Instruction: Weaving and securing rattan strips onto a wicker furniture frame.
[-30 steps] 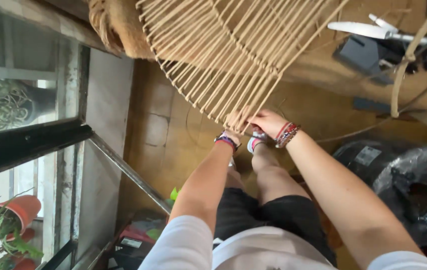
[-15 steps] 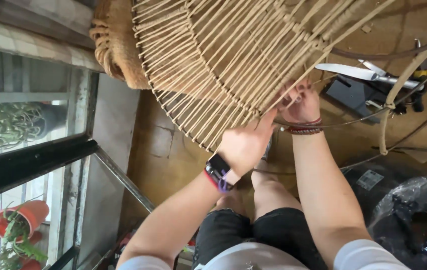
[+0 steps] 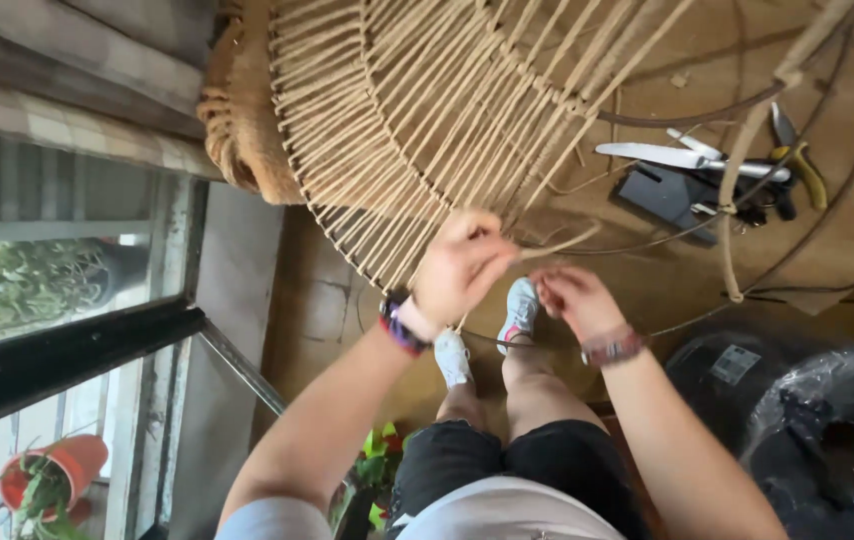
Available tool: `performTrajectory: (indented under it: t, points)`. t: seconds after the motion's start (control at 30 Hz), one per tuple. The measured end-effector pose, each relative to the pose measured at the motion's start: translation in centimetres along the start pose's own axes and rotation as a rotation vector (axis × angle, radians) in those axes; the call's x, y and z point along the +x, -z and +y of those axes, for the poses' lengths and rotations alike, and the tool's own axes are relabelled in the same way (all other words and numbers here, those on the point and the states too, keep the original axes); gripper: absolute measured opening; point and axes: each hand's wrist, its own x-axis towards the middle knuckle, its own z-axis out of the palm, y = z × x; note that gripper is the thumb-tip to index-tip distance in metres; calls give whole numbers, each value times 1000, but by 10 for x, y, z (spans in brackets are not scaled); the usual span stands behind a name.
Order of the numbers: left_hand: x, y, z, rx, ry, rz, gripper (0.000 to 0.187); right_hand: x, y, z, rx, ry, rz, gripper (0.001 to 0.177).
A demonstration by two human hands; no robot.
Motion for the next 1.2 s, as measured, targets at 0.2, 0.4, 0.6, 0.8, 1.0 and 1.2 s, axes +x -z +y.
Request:
performTrajectory:
  t: [0.2, 0.4, 0.6, 0.8, 1.0, 1.2]
  points:
    - [-113, 18, 76, -453, 102, -105, 31, -84, -28, -69, 352, -153, -142, 79]
    - [-169, -2, 69, -244, 589, 24, 27, -137, -42, -108, -211, 338, -45, 30]
    - [-126, 15, 82, -1031, 1281, -107, 31, -162, -25, 42, -1486, -43, -656, 23]
    - [-153, -15, 15, 143, 789, -491, 26, -144, -59, -21, -644, -57, -147, 33]
    - [-169, -45, -2, 570, 590, -653, 16, -146, -45, 31, -416, 116, -584, 28]
    - [-145, 3, 21, -116, 861, -504, 36, -122, -5, 92, -37, -259, -241, 35]
